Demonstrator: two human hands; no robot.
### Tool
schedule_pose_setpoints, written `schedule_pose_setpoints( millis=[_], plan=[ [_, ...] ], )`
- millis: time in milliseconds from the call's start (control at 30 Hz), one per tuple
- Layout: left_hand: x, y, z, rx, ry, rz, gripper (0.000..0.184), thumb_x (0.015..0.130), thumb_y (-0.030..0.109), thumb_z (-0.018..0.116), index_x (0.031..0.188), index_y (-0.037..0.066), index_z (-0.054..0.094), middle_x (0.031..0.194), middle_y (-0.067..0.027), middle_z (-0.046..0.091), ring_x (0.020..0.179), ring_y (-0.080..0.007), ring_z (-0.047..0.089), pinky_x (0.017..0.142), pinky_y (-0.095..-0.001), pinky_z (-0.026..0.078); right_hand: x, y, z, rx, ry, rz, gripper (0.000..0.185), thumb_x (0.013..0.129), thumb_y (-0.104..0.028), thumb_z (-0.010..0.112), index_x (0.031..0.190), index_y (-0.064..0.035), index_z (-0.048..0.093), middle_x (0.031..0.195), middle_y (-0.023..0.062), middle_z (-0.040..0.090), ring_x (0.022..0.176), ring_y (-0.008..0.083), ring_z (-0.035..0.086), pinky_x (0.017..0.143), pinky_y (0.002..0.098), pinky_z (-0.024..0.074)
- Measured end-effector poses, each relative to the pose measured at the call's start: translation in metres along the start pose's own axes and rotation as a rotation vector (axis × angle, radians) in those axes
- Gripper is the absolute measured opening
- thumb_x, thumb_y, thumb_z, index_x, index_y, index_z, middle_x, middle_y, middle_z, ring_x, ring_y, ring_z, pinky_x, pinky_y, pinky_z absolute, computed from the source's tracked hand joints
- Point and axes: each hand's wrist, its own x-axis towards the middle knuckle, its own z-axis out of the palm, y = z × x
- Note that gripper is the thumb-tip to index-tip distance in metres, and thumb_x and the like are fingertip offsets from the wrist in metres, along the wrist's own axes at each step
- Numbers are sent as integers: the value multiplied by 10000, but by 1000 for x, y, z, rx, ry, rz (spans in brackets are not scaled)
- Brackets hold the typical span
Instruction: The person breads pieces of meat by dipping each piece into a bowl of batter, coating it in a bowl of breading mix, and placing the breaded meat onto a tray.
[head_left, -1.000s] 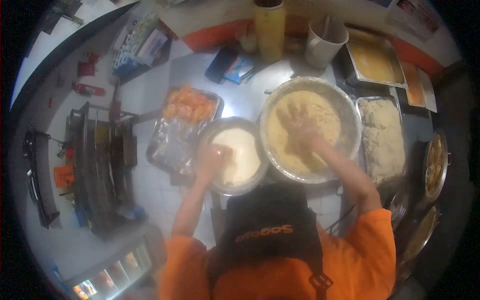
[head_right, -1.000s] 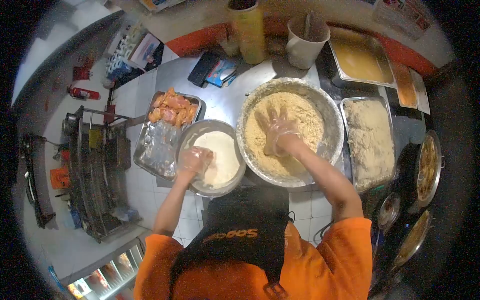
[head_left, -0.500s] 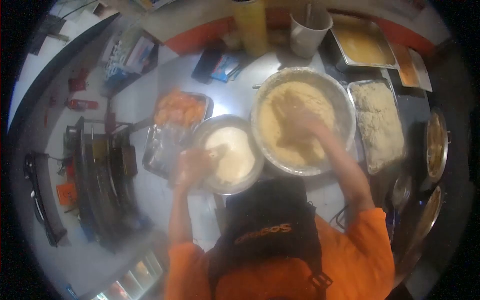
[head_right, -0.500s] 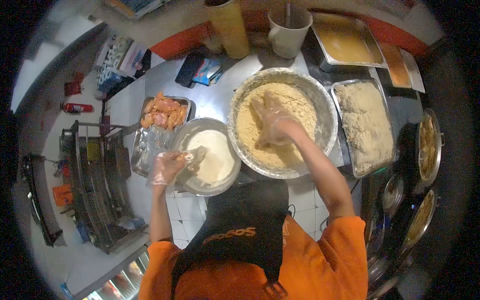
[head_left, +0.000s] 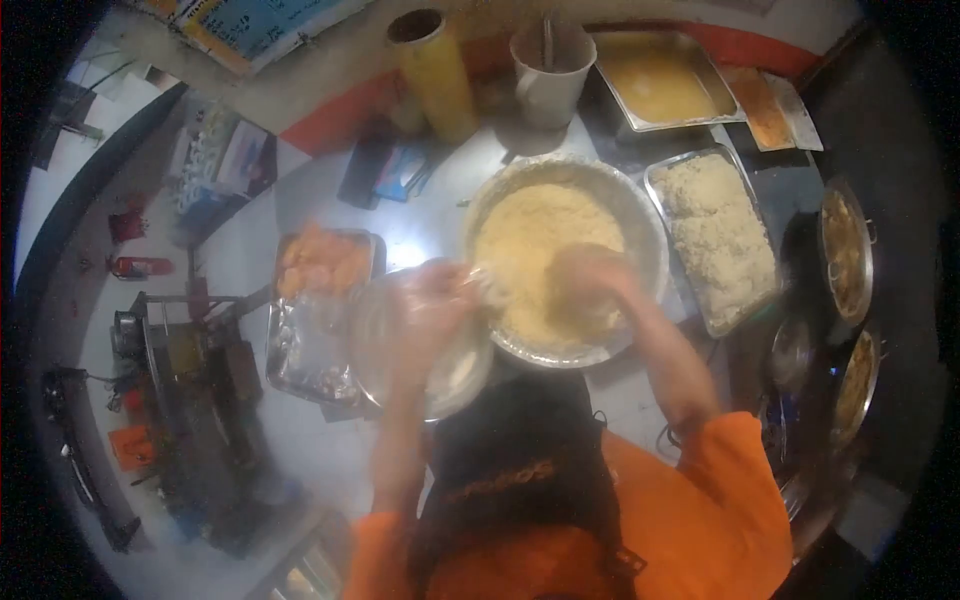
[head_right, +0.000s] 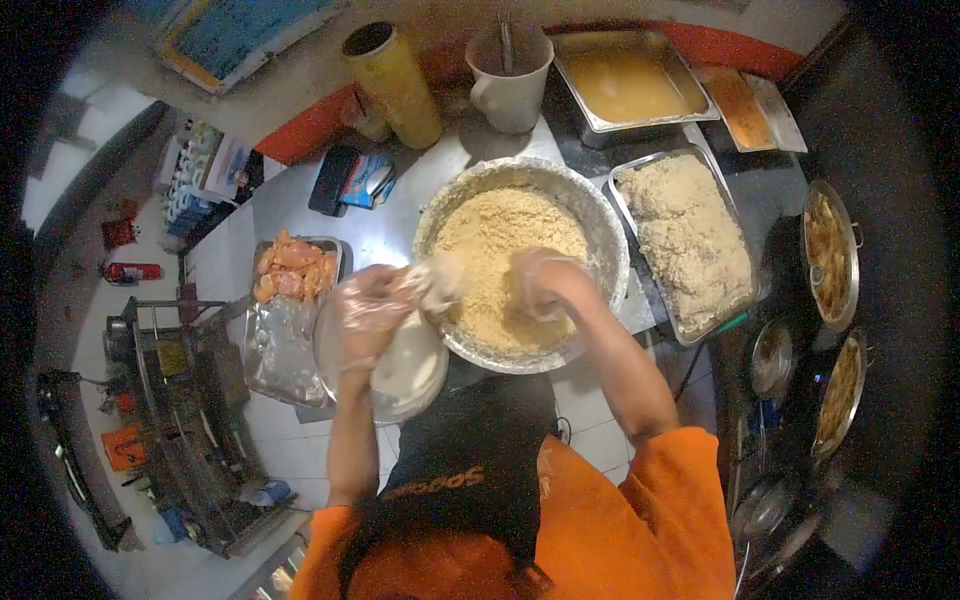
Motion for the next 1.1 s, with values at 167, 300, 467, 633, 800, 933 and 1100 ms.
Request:
schedule_pose_setpoints(
  millis=[167,300,467,633,800,933,1100],
  plan=[
    [30,-149,101,1030,76,390,236,824,363,684,817,127,675,732,-108,667,622,-271,636,562,-390,503,27,24,73,54,669,449,573,730,-282,728,1242,-66,590,1165,207,635,1039,354,641,857,450,515],
    [24,-95,96,1025,80,544,226,840,343,650,763,131,637,682,-76,624,626,-294,615,560,-394,482,18,35,60,485,707,135,513,792,-150,714,1237,45,551,1128,248,651,1106,381,625,928,401,516],
    [30,-98,85,566,-27,303,157,862,249,613,867,92,627,741,-136,631,743,-328,652,621,-430,491,13,2,60,272,376,308,482,807,-149,705,1220,48,553,1143,256,645,1078,410,630,898,414,528],
    [27,-124,83,137,-84,148,177,872,135,557,1011,42,615,757,-175,625,757,-384,643,636,-459,491,-15,-20,32,530,322,258,415,751,-202,775,1044,53,630,1026,269,673,965,416,660,813,421,542],
    [24,-118,86,120,-45,228,178,867,100,553,1011,9,606,759,-169,636,742,-380,650,635,-469,496,17,-22,47,546,491,150,335,727,-232,800,897,29,677,922,280,671,920,406,662,789,437,537],
    [33,-118,90,50,-206,-62,363,830,97,585,1185,22,609,1025,-206,671,983,-307,659,825,-424,511,20,-24,50,579,506,125,295,786,-225,746,928,26,687,953,294,666,959,407,657,831,434,531],
    [13,-85,106,1137,-411,454,507,795,124,615,1287,7,597,1276,-247,601,1220,-262,575,1065,-385,415,75,-13,76,119,982,-136,219,875,-158,615,992,8,694,994,304,661,1001,417,644,873,435,523]
  ],
)
